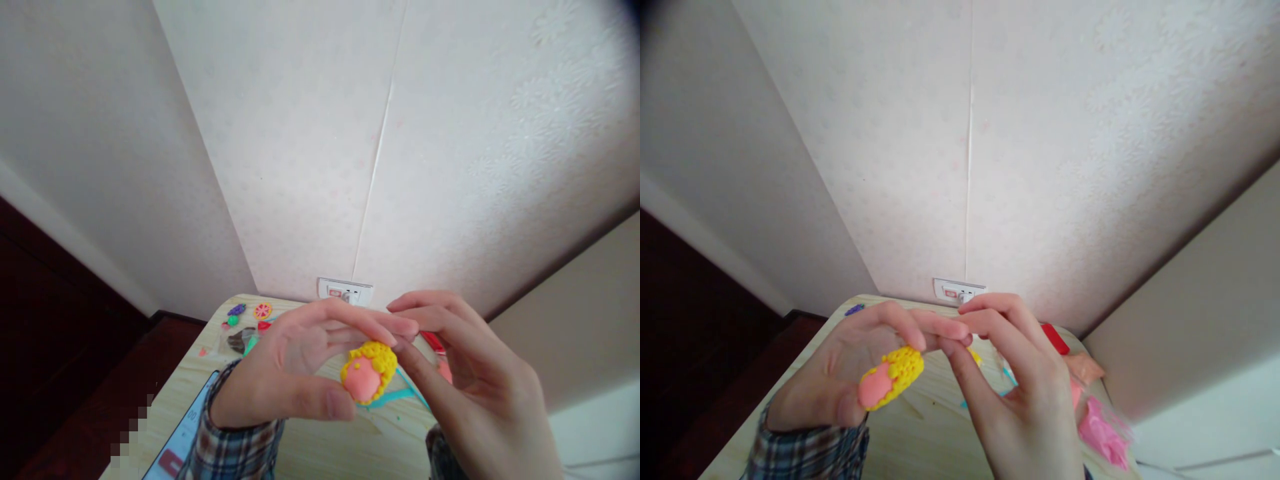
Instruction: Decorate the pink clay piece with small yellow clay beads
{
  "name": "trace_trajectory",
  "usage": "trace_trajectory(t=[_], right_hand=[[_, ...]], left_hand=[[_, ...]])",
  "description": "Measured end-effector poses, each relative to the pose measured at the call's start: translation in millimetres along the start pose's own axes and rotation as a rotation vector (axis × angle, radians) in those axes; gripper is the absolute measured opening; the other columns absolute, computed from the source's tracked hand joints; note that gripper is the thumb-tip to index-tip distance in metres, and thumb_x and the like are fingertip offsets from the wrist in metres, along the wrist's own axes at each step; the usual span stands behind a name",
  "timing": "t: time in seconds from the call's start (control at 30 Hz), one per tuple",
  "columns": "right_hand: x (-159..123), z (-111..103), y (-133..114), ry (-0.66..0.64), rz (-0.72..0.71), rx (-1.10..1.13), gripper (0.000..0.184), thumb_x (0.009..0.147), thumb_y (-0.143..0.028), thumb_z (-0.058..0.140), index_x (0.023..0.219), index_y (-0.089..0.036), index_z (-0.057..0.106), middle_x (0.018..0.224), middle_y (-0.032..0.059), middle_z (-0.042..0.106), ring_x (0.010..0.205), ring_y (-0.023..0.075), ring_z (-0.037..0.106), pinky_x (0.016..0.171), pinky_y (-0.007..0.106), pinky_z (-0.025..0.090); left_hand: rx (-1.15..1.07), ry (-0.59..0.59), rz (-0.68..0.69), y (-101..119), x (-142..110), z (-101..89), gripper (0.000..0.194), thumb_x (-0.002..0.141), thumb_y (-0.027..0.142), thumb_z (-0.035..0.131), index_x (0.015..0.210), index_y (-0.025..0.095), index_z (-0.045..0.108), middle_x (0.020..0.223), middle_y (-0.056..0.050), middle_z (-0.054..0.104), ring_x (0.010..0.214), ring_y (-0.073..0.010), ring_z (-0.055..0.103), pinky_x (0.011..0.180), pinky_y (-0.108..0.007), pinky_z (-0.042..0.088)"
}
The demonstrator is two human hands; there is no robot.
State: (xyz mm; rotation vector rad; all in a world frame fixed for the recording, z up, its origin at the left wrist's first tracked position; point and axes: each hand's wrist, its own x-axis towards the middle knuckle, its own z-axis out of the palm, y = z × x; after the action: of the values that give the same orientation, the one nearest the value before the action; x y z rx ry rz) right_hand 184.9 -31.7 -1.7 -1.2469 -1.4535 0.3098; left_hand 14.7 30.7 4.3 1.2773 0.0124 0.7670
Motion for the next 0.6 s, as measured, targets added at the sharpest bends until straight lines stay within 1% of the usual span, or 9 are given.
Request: trace_trajectory(t=[0.17, 0.3, 0.4, 0.5, 0.6], right_hand=[[-1, 0, -3, 0.047, 0.101, 0.096, 0.012, 0.088, -0.033, 0.066, 0.081, -0.032, 0.075, 0.095, 0.0014, 0.067, 0.088, 0.0179, 0.063, 0.076, 0.029, 0.050], [1, -8, 3, 0.091, 0.144, 0.298, 0.005, 0.083, -0.033, 0.073, 0.079, -0.034, 0.074, 0.087, -0.0006, 0.065, 0.084, 0.0161, 0.061, 0.073, 0.025, 0.051], [3, -13, 8, 0.070, 0.164, 0.391, 0.006, 0.079, -0.034, 0.077, 0.075, -0.033, 0.073, 0.084, -0.0006, 0.064, 0.079, 0.0149, 0.060, 0.065, 0.022, 0.050], [3, -12, 8, 0.053, 0.177, 0.433, 0.014, 0.078, -0.037, 0.079, 0.070, -0.029, 0.071, 0.075, -0.0007, 0.062, 0.072, 0.0143, 0.058, 0.061, 0.022, 0.049], [2, -10, 4, 0.060, 0.195, 0.436, 0.023, 0.081, -0.043, 0.074, 0.066, -0.027, 0.068, 0.067, -0.0004, 0.061, 0.067, 0.0147, 0.056, 0.059, 0.023, 0.048]], left_hand=[[0.066, 0.047, 0.005, 1, -3, -2.0, 0.031, 0.082, 0.028, 0.075, 0.112, 0.022, 0.069, 0.134, -0.012, 0.065, 0.128, -0.0295, 0.059, 0.110, -0.050, 0.043], [0.129, 0.146, -0.004, 3, -5, -2.7, 0.030, 0.082, 0.026, 0.075, 0.111, 0.023, 0.069, 0.134, -0.010, 0.066, 0.123, -0.0270, 0.063, 0.103, -0.041, 0.049], [0.171, 0.216, 0.005, 4, -4, -1.7, 0.029, 0.079, 0.028, 0.078, 0.107, 0.022, 0.071, 0.123, -0.008, 0.071, 0.117, -0.0241, 0.065, 0.099, -0.038, 0.051], [0.169, 0.204, -0.015, 4, -1, 0.0, 0.031, 0.077, 0.027, 0.080, 0.106, 0.021, 0.072, 0.111, -0.007, 0.075, 0.108, -0.0201, 0.068, 0.097, -0.034, 0.051], [0.125, 0.181, -0.028, 2, 1, 1.1, 0.033, 0.077, 0.025, 0.081, 0.108, 0.021, 0.071, 0.102, -0.004, 0.076, 0.098, -0.0160, 0.069, 0.094, -0.031, 0.051]])
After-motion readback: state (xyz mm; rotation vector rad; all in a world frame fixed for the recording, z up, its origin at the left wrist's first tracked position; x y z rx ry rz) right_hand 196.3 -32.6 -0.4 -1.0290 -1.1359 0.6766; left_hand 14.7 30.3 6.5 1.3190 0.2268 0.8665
